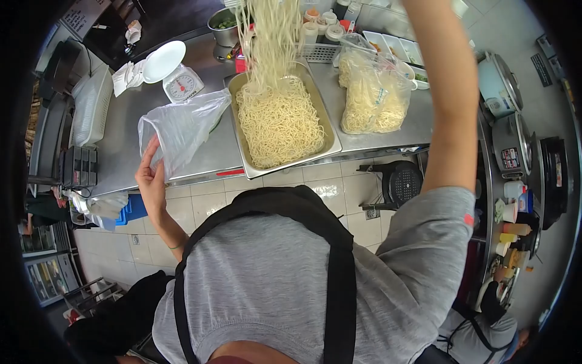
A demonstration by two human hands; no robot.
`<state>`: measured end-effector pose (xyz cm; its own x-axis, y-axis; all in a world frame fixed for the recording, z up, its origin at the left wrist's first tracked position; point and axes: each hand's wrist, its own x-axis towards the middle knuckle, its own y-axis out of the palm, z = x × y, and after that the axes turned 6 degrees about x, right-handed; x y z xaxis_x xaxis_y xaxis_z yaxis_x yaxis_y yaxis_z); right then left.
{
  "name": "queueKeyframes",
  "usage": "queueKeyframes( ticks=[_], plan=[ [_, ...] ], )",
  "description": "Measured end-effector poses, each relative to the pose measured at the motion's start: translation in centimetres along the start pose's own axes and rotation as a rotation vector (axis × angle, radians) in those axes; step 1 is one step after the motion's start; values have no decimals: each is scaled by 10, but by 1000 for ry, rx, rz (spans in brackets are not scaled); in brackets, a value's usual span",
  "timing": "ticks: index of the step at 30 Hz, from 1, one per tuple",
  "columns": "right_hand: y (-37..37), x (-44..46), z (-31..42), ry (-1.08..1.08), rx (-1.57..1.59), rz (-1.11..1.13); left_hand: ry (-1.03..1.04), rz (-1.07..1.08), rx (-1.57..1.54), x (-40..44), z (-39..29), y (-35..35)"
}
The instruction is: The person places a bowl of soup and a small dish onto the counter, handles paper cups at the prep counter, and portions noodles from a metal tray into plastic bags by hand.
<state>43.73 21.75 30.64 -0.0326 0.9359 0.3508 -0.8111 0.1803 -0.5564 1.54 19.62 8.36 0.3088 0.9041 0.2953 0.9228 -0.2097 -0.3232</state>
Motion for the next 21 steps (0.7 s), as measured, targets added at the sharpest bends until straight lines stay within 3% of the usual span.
queueKeyframes(
  ticks=[4, 6, 7, 8, 11, 14, 18, 21],
  plan=[
    [41, -14, -77, 241, -201, 279, 0, 5, 39, -1, -4, 6],
    [79, -39, -134, 36, 125, 564, -38, 10, 20, -1, -8, 9],
    [108, -46, -176, 150, 22, 664, -20, 13, 32, 0, -8, 9],
    [133, -52, -190, 209, -328, 827, 0, 16, 46, 1, -7, 10],
    [181, -95, -211, 181, -495, 661, -7, 71, 24, 1, -14, 9],
    [191, -111, -208, 343, -460, 477, 7, 238, 7, 2, -21, 7],
    [167, -114, -171, 482, -488, 502, -132, 480, -125, -2, -26, 5],
    [149, -115, -179, 452, -545, 467, -160, 485, -107, -3, -19, 4]
  ],
)
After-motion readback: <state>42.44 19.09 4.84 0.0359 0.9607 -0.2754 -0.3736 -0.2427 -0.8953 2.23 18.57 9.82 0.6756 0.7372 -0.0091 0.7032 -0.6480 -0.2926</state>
